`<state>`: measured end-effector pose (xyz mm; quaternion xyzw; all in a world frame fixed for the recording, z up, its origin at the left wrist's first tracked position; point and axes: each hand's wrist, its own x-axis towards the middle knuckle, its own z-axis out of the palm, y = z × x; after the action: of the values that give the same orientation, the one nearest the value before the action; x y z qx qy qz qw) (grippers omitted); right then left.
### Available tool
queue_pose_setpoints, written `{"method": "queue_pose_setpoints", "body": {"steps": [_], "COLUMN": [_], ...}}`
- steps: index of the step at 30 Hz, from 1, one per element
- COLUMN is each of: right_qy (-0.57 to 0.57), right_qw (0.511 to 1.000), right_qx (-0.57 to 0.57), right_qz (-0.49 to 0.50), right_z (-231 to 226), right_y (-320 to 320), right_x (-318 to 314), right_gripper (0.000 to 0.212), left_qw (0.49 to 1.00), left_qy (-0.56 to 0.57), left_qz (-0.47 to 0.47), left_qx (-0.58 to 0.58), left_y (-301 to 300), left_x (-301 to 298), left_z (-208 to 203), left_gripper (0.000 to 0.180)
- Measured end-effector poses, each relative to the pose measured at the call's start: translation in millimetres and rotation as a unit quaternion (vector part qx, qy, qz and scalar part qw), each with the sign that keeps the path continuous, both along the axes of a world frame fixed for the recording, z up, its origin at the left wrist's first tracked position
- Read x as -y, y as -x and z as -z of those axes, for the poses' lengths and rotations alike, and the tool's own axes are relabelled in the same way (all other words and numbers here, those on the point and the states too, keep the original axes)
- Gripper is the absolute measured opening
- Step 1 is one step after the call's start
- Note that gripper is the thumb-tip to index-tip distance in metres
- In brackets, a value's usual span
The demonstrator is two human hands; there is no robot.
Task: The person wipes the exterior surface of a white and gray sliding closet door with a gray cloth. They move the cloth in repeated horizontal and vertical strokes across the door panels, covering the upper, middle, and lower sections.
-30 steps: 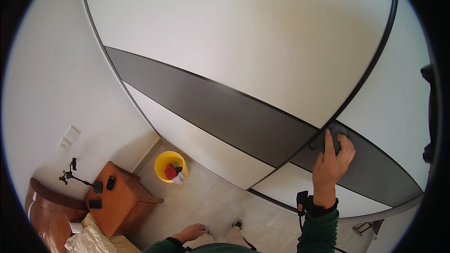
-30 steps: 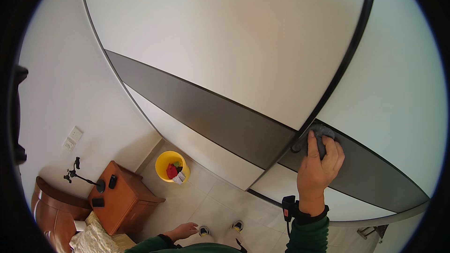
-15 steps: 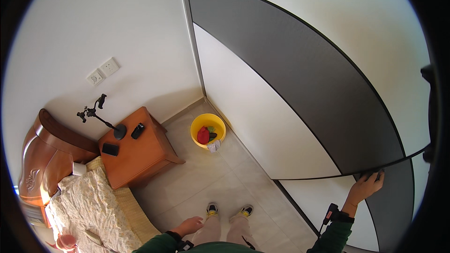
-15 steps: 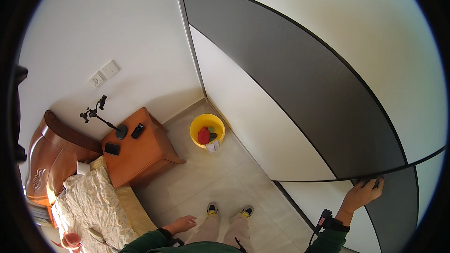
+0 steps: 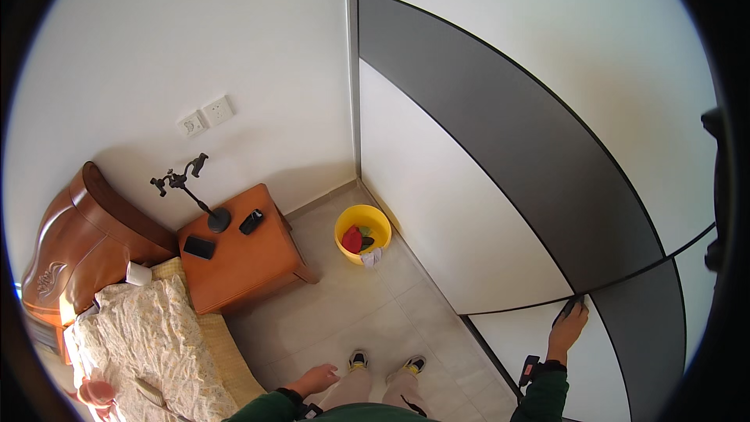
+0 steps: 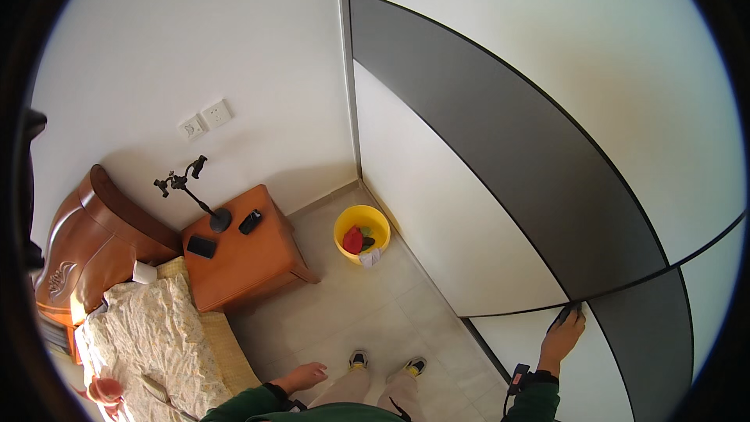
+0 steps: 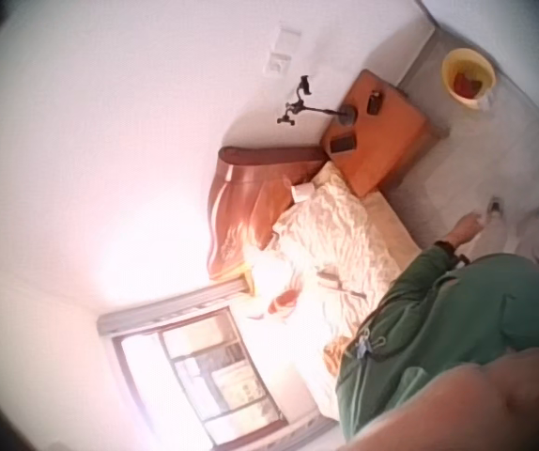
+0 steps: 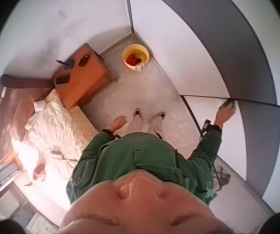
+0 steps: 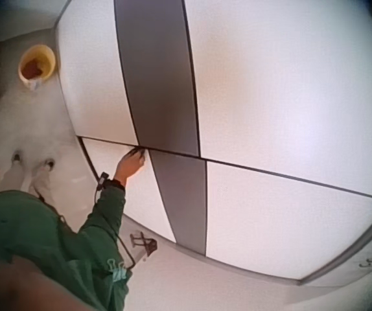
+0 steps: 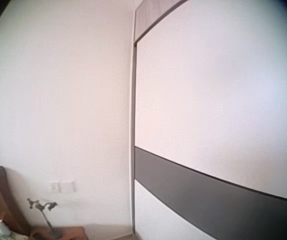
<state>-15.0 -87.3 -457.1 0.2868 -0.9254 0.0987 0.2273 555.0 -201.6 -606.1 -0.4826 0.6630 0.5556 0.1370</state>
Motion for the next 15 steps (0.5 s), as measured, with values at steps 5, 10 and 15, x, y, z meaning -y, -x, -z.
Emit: {"method": "queue_pose_setpoints", "body": {"steps": [5,10,15], "right_qy": [-0.021,-0.053,-0.053], "right_qw": [0.991,0.989,0.981], "right_qx": [0.130,0.135,0.150], "right_qz": [-0.009,-0.017,-0.111], "right_z": [13,13,8], "right_y": [-34,-33,-33], "right_x": [-39,-50,-21], "right_gripper": [0.047,0.046,0.046], "left_qw": [0.998,0.995,0.994], "left_qy": [0.045,0.086,0.084], "left_qz": [0.025,-0.018,-0.038], "left_qx": [-0.022,-0.055,-0.052], "left_y": [4,21,29], "left_x": [11,13,-21], "left_z": [-8,-19,-29], "left_gripper": [0.045,0.044,0.044]}}
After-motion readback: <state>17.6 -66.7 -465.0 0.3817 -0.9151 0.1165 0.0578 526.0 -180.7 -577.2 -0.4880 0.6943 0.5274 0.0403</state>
